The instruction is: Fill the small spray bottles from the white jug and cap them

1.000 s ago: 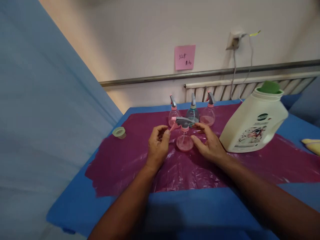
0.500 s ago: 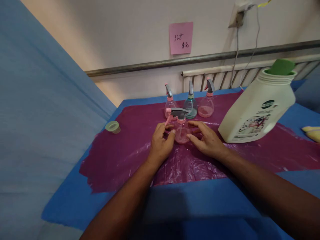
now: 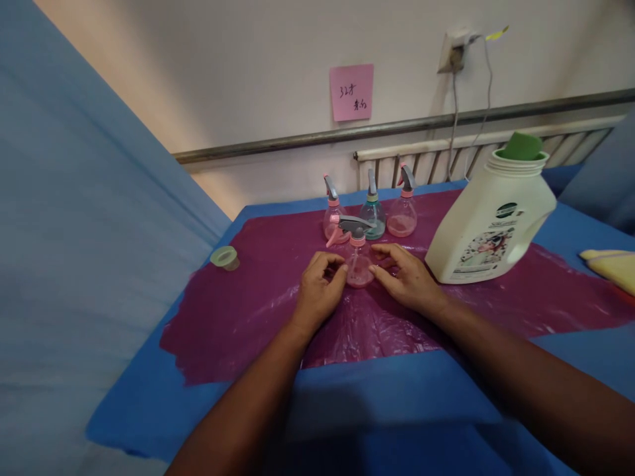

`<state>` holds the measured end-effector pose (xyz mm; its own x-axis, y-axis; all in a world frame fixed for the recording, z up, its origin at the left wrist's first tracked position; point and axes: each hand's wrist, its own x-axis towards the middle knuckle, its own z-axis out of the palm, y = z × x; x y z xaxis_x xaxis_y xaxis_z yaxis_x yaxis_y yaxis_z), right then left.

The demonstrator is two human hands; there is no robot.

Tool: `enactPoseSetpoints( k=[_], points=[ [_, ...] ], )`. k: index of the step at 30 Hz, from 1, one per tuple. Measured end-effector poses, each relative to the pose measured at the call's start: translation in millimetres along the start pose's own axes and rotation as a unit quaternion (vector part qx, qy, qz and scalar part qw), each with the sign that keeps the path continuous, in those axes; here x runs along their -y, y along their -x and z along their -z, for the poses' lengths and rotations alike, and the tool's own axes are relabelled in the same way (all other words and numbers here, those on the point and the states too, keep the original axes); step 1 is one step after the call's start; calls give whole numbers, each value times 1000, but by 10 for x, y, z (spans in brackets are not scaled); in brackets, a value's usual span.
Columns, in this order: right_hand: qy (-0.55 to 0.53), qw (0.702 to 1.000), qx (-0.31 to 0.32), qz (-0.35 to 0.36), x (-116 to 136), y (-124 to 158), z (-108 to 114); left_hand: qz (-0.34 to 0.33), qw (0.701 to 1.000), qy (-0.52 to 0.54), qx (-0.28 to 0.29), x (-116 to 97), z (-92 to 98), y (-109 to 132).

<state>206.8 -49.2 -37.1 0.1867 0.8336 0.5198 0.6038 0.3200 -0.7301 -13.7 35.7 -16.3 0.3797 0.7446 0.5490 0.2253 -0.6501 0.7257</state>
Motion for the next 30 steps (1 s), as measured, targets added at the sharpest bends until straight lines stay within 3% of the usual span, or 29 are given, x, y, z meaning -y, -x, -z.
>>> enactPoseSetpoints(
  k=[12, 30],
  points=[
    [-1, 1000, -11, -4, -20, -4, 7, 64, 996, 28, 47, 40, -36, 25],
    [4, 998, -47, 33, 127, 14, 64, 35, 999, 10, 19, -33, -14, 17]
  ],
)
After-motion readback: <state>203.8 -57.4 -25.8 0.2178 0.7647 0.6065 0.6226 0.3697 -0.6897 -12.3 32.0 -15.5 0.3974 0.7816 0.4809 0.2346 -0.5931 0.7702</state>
